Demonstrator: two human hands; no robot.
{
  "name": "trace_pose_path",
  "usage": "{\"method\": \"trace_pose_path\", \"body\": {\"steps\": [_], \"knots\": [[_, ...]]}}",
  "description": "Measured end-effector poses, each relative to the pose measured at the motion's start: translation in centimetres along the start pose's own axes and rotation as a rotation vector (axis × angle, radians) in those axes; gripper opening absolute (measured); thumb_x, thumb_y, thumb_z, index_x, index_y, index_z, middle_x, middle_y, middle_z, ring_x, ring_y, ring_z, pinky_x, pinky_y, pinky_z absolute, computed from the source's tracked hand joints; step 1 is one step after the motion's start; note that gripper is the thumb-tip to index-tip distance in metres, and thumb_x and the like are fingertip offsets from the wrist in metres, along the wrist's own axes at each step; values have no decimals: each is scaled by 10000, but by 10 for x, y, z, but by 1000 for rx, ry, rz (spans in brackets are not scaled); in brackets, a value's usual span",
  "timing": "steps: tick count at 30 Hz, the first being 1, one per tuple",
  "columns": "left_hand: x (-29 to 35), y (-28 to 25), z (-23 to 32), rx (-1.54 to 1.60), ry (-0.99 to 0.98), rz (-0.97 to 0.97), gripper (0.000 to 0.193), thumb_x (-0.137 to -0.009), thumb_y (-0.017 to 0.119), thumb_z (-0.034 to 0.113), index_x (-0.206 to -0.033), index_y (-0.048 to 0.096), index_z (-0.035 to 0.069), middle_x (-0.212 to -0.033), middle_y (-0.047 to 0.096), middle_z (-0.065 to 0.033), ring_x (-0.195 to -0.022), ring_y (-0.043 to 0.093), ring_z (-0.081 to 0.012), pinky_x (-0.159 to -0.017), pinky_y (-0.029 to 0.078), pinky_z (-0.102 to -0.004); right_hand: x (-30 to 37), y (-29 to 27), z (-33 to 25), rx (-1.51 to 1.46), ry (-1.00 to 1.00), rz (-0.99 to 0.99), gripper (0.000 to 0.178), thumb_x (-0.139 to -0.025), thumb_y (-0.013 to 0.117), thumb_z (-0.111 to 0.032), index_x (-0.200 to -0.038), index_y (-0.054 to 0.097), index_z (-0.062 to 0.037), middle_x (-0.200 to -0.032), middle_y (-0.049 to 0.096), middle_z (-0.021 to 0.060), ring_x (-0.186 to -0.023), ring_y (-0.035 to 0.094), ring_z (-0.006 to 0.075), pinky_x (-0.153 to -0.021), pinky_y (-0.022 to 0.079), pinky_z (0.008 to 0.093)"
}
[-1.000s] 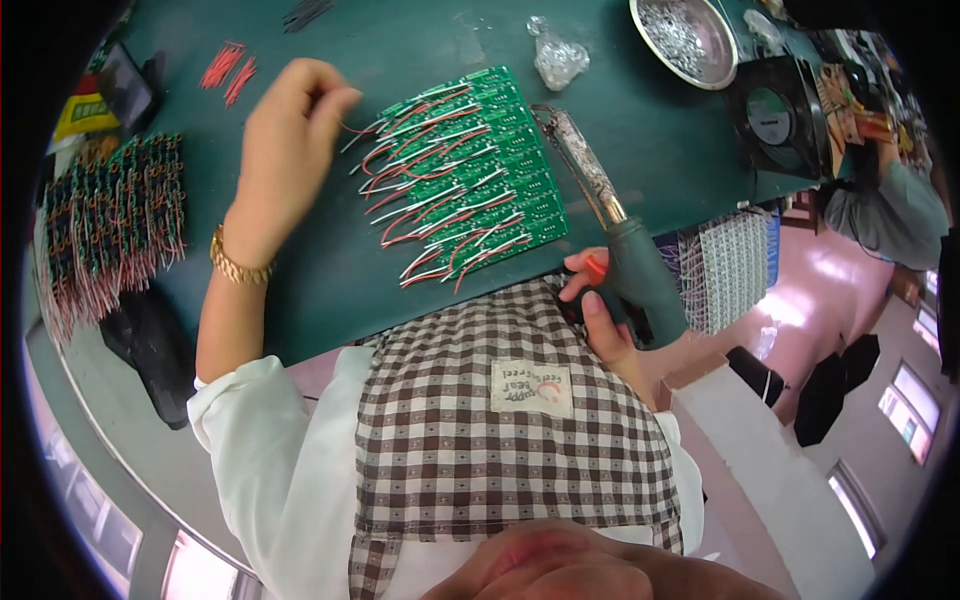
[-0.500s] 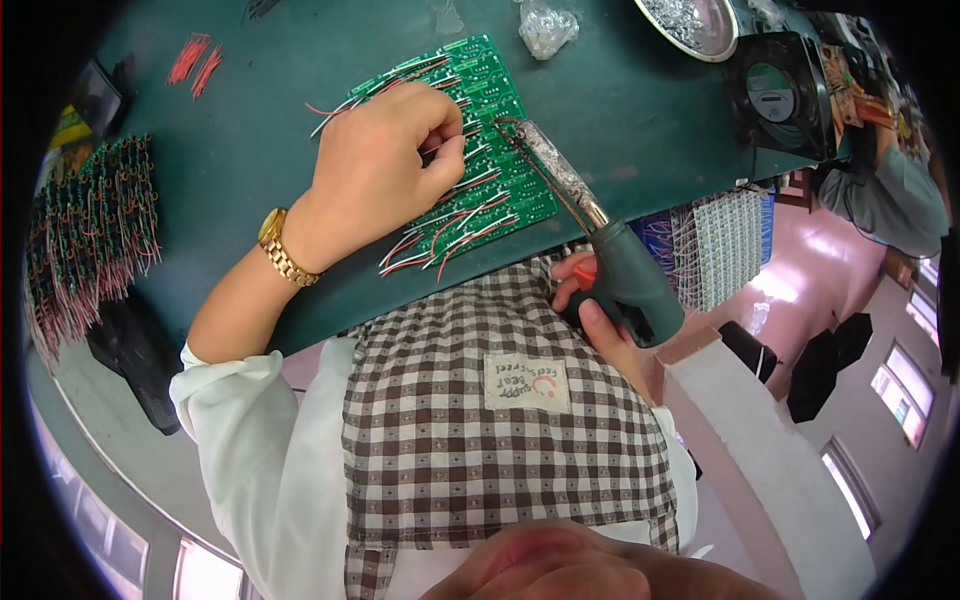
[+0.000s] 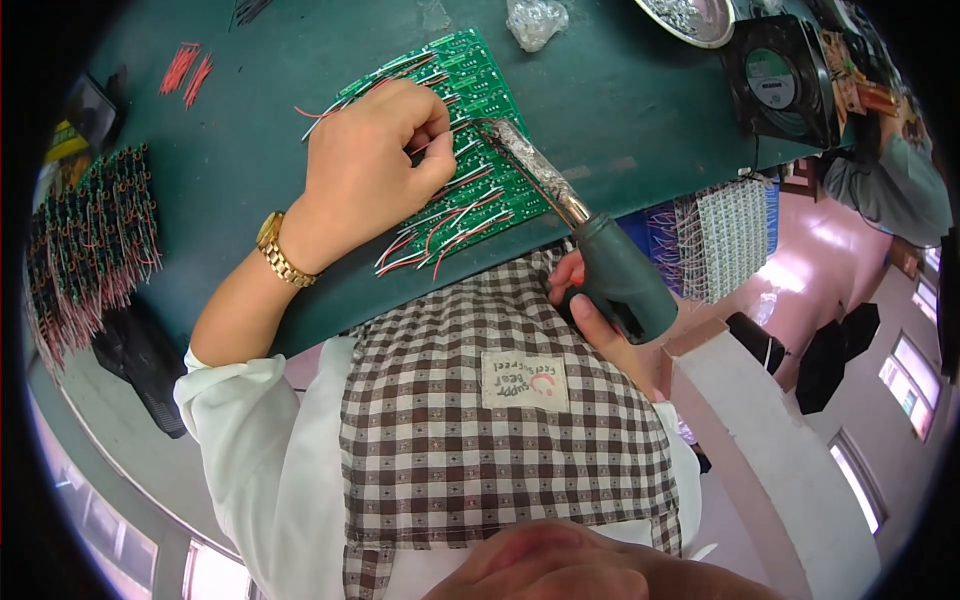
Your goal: The person attaches wires to a circuit board by placing them by hand and soldering them with a soldering iron.
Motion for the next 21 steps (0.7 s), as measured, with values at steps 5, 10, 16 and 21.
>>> {"method": "trace_pose_path", "body": {"steps": [5,10,16,21], "knots": [[0,-1,5,-23,2,4,79,-718,681,64,-752,612,82,-724,613,-19,-584,624,-149,-521,473,-283,2,-7,0,195,-29,70,313,-838,664,-55,-1135,582,1,-999,630,70,-837,619,134,-757,511,278],[1,1,7,-20,-9,4,76,-722,680,63,-749,611,82,-721,613,-16,-587,626,-144,-525,475,-278,7,-9,1,44,-72,116,338,-857,644,-88,-1172,565,6,-1027,619,88,-810,615,142,-739,512,292],[2,3,8,-34,-11,7,73,-727,683,67,-743,613,80,-712,610,-14,-580,620,-140,-526,473,-276,9,-10,3,59,-71,28,351,-954,588,-193,-1237,492,-8,-1092,590,121,-945,602,187,-848,494,345],[4,6,7,9,-22,-2,66,-731,684,69,-748,621,74,-713,610,-15,-576,612,-133,-523,467,-269,13,-13,8,16,-106,159,319,-884,613,-115,-1178,568,2,-999,622,82,-810,608,135,-738,506,294]]}}
Point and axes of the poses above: each hand's wrist, its own x-axis away from the middle knuckle, its own y-axis out of the palm, z = x × y, the point moved 8 cm from there along -x, towards the middle knuckle
